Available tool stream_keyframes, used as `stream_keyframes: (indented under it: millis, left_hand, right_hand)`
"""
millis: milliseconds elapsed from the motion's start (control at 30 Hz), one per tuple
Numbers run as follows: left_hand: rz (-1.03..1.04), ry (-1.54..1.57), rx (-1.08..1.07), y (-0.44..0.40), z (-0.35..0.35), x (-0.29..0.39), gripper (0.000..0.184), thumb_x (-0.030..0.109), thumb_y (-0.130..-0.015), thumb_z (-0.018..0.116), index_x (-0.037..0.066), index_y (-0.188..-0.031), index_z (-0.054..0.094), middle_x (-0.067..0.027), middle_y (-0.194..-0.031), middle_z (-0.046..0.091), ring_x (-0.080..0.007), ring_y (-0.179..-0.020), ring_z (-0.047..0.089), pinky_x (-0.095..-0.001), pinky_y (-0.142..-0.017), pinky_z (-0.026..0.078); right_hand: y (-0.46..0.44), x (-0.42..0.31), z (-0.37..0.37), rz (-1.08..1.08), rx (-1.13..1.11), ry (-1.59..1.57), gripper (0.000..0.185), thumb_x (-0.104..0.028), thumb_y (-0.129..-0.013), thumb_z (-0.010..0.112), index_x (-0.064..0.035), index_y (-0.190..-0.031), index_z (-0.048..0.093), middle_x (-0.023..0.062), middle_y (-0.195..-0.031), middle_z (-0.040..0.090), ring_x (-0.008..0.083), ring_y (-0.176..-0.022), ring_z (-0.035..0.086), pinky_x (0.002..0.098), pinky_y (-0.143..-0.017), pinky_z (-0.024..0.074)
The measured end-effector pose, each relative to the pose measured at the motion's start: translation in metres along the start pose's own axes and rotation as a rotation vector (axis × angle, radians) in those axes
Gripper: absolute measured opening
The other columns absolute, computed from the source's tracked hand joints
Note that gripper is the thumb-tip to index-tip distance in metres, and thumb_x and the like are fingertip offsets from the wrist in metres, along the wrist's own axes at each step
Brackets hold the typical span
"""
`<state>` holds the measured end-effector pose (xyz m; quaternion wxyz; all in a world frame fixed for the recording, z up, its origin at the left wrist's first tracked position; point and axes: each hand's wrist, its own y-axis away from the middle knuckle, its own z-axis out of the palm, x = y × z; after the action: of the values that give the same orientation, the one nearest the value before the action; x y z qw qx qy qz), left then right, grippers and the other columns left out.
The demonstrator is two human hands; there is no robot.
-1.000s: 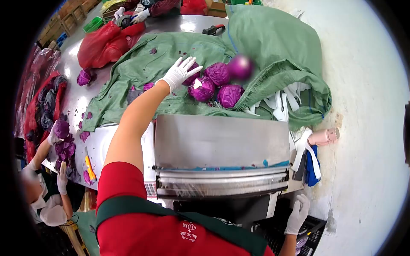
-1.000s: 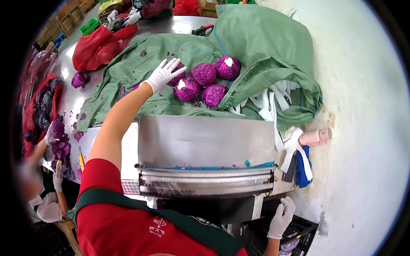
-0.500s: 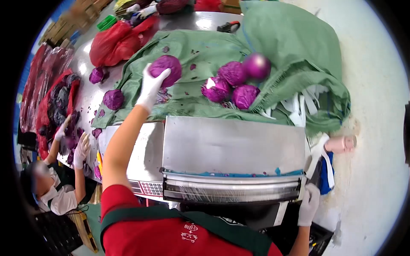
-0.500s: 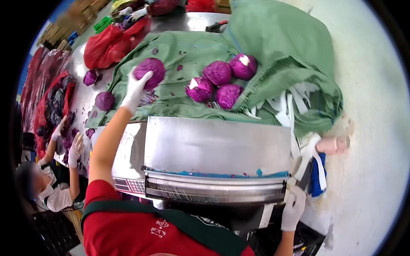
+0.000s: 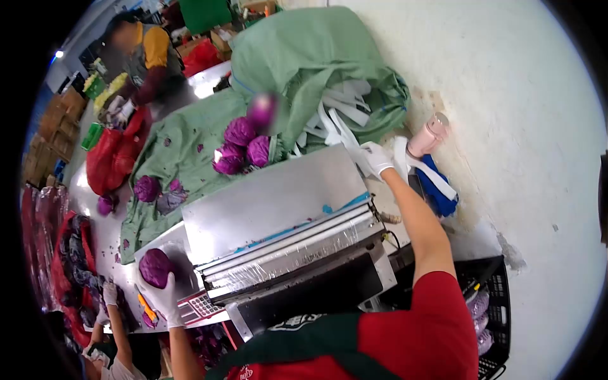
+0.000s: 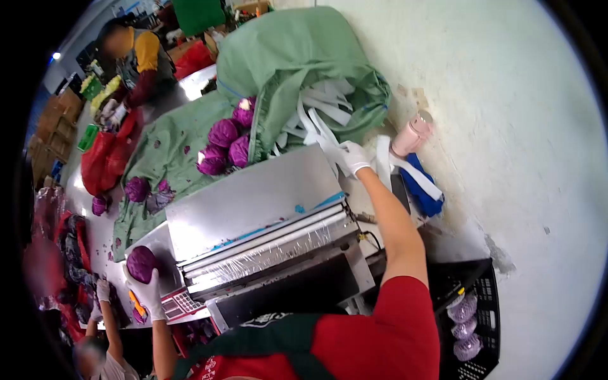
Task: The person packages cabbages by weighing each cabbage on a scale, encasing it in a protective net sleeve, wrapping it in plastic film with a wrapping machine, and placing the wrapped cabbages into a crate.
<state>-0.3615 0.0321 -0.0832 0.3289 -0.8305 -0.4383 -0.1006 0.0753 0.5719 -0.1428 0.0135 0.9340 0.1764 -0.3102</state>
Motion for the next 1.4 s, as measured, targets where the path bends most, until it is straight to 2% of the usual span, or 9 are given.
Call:
stream_keyframes:
  millis: [300,367,500,667,833,1033,1167,1267,1400]
  left_hand:
    - [0.060,-0.014,-0.016,0.023,-0.023,0.014,0.105,0.018,-0.061,0.082,0.008,-0.145,0.021,-0.0278,-0.138,0.034,-0.0436,-0.127,0.035,-0.0471,-0.106,0.031]
    - [0.058,-0.046,0.194,0.025,-0.034,0.041,0.068,0.017,-0.076,0.074,0.000,-0.134,0.042,-0.0228,-0.129,0.048,-0.0351,-0.116,0.049,-0.0424,-0.098,0.041]
    - [-0.354,0.975,-0.240,0.047,-0.049,0.169,0.018,0.013,-0.087,0.063,-0.002,-0.098,0.065,-0.0078,-0.091,0.066,-0.0125,-0.087,0.061,-0.0275,-0.080,0.048]
    - [-0.450,1.372,-0.890,0.110,-0.026,0.301,0.030,0.018,-0.087,0.064,-0.001,-0.110,0.063,-0.0070,-0.095,0.068,-0.0112,-0.086,0.063,-0.0242,-0.077,0.048]
    - [-0.619,1.355,-0.703,0.147,-0.027,0.291,0.019,0.020,-0.086,0.068,0.001,-0.090,0.069,-0.0049,-0.082,0.069,-0.0107,-0.072,0.064,-0.0249,-0.070,0.051]
    - [-0.368,1.392,-0.317,0.151,-0.031,0.298,0.051,0.015,-0.083,0.070,0.002,-0.128,0.049,-0.0070,-0.113,0.058,-0.0137,-0.101,0.056,-0.0285,-0.089,0.046]
    - [-0.517,1.549,-0.443,0.152,-0.039,0.277,0.016,0.011,-0.088,0.065,0.001,-0.099,0.059,-0.0034,-0.093,0.064,-0.0098,-0.081,0.061,-0.0231,-0.075,0.050]
    - [-0.606,1.725,-0.292,0.157,-0.052,0.268,0.017,0.011,-0.087,0.066,0.002,-0.097,0.058,-0.0036,-0.090,0.064,-0.0109,-0.080,0.062,-0.0231,-0.074,0.051]
    - [-0.586,1.641,-0.277,0.165,-0.052,0.254,0.018,0.012,-0.085,0.068,0.002,-0.099,0.066,-0.0042,-0.095,0.064,-0.0133,-0.086,0.060,-0.0261,-0.080,0.049]
  right_hand:
    - [-0.028,-0.048,-0.014,-0.017,0.129,0.132,0.024,-0.035,-0.084,0.056,-0.0155,-0.096,0.064,0.0141,-0.092,0.065,0.0358,-0.091,0.061,0.0454,-0.077,0.0482]
    - [-0.001,-0.078,-0.056,-0.093,0.221,-0.087,0.026,-0.033,-0.086,0.056,-0.0101,-0.096,0.061,0.0165,-0.091,0.064,0.0345,-0.084,0.062,0.0410,-0.073,0.0485]
    - [0.101,-0.157,-0.091,-0.473,-0.046,-0.639,0.014,-0.015,-0.090,0.059,-0.0025,-0.095,0.057,0.0036,-0.074,0.057,0.0119,-0.067,0.051,0.0254,-0.065,0.0441]
    - [0.209,-0.206,-0.082,-0.415,-0.505,-0.719,0.010,-0.010,-0.089,0.062,-0.0020,-0.094,0.058,-0.0014,-0.070,0.052,0.0043,-0.064,0.045,0.0209,-0.059,0.0411]
    - [0.202,-0.179,-0.110,-0.287,-0.417,-0.770,0.004,-0.005,-0.091,0.058,-0.0010,-0.092,0.058,-0.0010,-0.082,0.060,0.0026,-0.072,0.053,0.0191,-0.064,0.0449]
    - [0.234,-0.196,-0.099,-0.250,-0.786,-0.877,0.010,-0.008,-0.091,0.059,0.0013,-0.094,0.059,0.0008,-0.078,0.062,0.0039,-0.070,0.054,0.0193,-0.063,0.0458]
    - [0.255,-0.224,-0.090,-0.457,-0.898,-0.615,0.018,-0.017,-0.092,0.060,0.0004,-0.095,0.061,0.0026,-0.074,0.062,0.0052,-0.066,0.056,0.0199,-0.060,0.0463]
    - [0.262,-0.248,-0.076,-0.132,-1.053,-1.127,0.026,-0.024,-0.097,0.052,0.0005,-0.103,0.061,0.0061,-0.080,0.066,0.0117,-0.065,0.062,0.0240,-0.060,0.0515]
    - [0.276,-0.253,-0.009,-0.260,-1.159,-1.305,0.037,-0.016,-0.094,0.056,0.0029,-0.125,0.051,0.0098,-0.119,0.054,0.0111,-0.104,0.053,0.0254,-0.089,0.0470]
